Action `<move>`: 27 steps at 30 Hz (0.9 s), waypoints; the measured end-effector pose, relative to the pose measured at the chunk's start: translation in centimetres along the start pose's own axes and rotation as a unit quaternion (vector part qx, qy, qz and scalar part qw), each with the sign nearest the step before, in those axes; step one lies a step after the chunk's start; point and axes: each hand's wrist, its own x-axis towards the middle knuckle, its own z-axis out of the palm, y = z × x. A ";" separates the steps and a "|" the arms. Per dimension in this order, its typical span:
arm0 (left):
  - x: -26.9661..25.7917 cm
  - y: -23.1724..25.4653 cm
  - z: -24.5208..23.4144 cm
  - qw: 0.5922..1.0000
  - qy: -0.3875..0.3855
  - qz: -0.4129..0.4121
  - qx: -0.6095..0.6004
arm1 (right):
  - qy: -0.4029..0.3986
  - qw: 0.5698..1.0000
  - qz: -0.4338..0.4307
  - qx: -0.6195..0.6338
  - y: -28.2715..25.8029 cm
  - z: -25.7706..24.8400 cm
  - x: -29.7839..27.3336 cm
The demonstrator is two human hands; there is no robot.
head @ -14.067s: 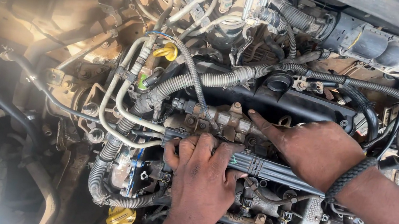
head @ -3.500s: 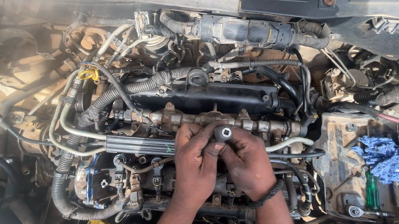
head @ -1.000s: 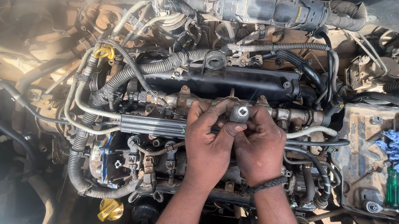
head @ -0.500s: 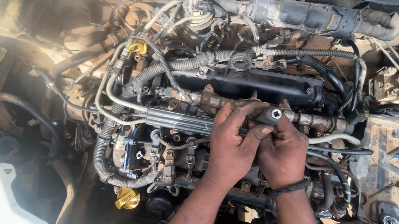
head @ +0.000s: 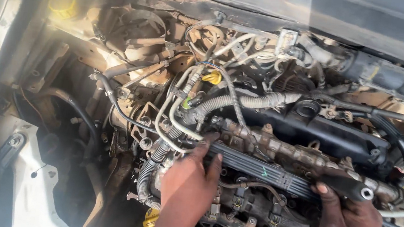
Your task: Inspecting and repairing components within a car engine bay, including the fuel rail and wiring.
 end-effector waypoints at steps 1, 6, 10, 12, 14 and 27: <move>0.0 0.0 -0.4 0.995 -0.077 0.010 0.066 | 0.004 0.999 0.010 0.030 0.0 -0.1 -0.2; 1.7 -0.1 -0.7 0.992 -0.105 0.003 0.068 | 0.029 0.998 0.051 0.013 -0.6 0.5 -0.2; 1.8 -0.2 -0.5 0.995 -0.090 -0.020 0.047 | 0.031 0.998 0.063 0.004 -0.8 0.5 -0.2; 1.8 0.3 -0.9 0.993 -0.101 -0.031 0.047 | 0.032 0.997 0.076 0.010 -0.3 0.3 -0.2; 1.8 0.2 -0.9 0.992 -0.111 -0.039 0.048 | 0.035 0.995 0.088 0.016 -0.6 0.4 0.0; 1.6 0.5 -1.4 0.990 -0.122 -0.031 0.056 | 0.073 0.996 -0.056 0.015 -1.0 0.6 -0.6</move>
